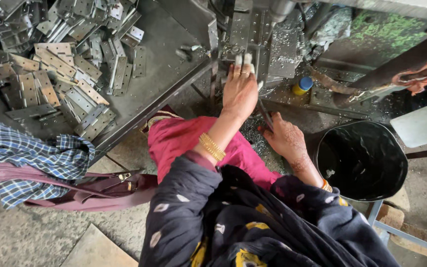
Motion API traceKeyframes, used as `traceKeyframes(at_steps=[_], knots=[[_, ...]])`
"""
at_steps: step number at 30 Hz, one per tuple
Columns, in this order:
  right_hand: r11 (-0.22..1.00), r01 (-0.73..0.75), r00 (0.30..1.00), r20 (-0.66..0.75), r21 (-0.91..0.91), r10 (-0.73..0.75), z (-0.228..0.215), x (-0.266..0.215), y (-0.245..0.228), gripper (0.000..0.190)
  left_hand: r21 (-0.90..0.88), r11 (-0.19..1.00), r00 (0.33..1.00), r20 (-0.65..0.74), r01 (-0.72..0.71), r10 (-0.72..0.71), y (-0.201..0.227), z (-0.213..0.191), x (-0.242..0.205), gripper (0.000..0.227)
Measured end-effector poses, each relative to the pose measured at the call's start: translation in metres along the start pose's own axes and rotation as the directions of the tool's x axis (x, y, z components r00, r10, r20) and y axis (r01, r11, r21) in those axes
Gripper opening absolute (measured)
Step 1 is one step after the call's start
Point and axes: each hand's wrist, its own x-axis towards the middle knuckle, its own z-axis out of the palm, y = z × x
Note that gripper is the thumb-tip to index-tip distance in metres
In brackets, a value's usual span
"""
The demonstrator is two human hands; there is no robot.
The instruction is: The person operates a drill press in a workshop, repeatedly picking up small metal plates from a pile, positioning them under the drill, and activating the machine to drill holes. The person then removes the drilled plates and places them back onto the pile.
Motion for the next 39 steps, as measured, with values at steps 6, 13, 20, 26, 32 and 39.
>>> traceKeyframes(at_steps=[6, 13, 20, 26, 32, 39], knots=[[1.0, -0.006, 1.0, 0.028, -0.004, 0.006, 0.008, 0.001, 0.006, 0.06, 0.354, 0.935, 0.998, 0.064, -0.037, 0.016, -0.005, 0.017, 0.01, 0.05], [1.0, 0.012, 1.0, 0.02, -0.017, -0.011, 0.001, 0.004, 0.001, 0.056, 0.125, 0.99, 0.975, -0.204, -0.057, 0.082, -0.012, 0.016, 0.005, 0.059], [1.0, -0.012, 1.0, 0.024, 0.012, 0.011, 0.019, 0.004, 0.023, 0.053, 0.292, 0.957, 0.999, -0.051, 0.001, 0.014, -0.013, 0.017, 0.031, 0.056], [0.983, -0.02, 0.999, -0.042, 0.183, 0.028, 0.057, -0.011, 0.033, 0.039, 0.211, 0.977, 0.987, -0.157, 0.012, 0.022, -0.012, 0.021, 0.027, 0.057], [0.968, -0.056, 0.998, 0.014, 0.246, 0.055, 0.028, 0.006, 0.032, 0.046, 0.279, 0.959, 0.999, -0.016, 0.05, -0.047, -0.01, 0.014, 0.021, 0.044], [0.977, -0.172, 0.985, 0.0, 0.129, 0.173, 0.044, -0.017, 0.017, 0.042, 0.249, 0.965, 0.995, -0.06, 0.088, -0.075, 0.003, 0.014, 0.023, 0.048]])
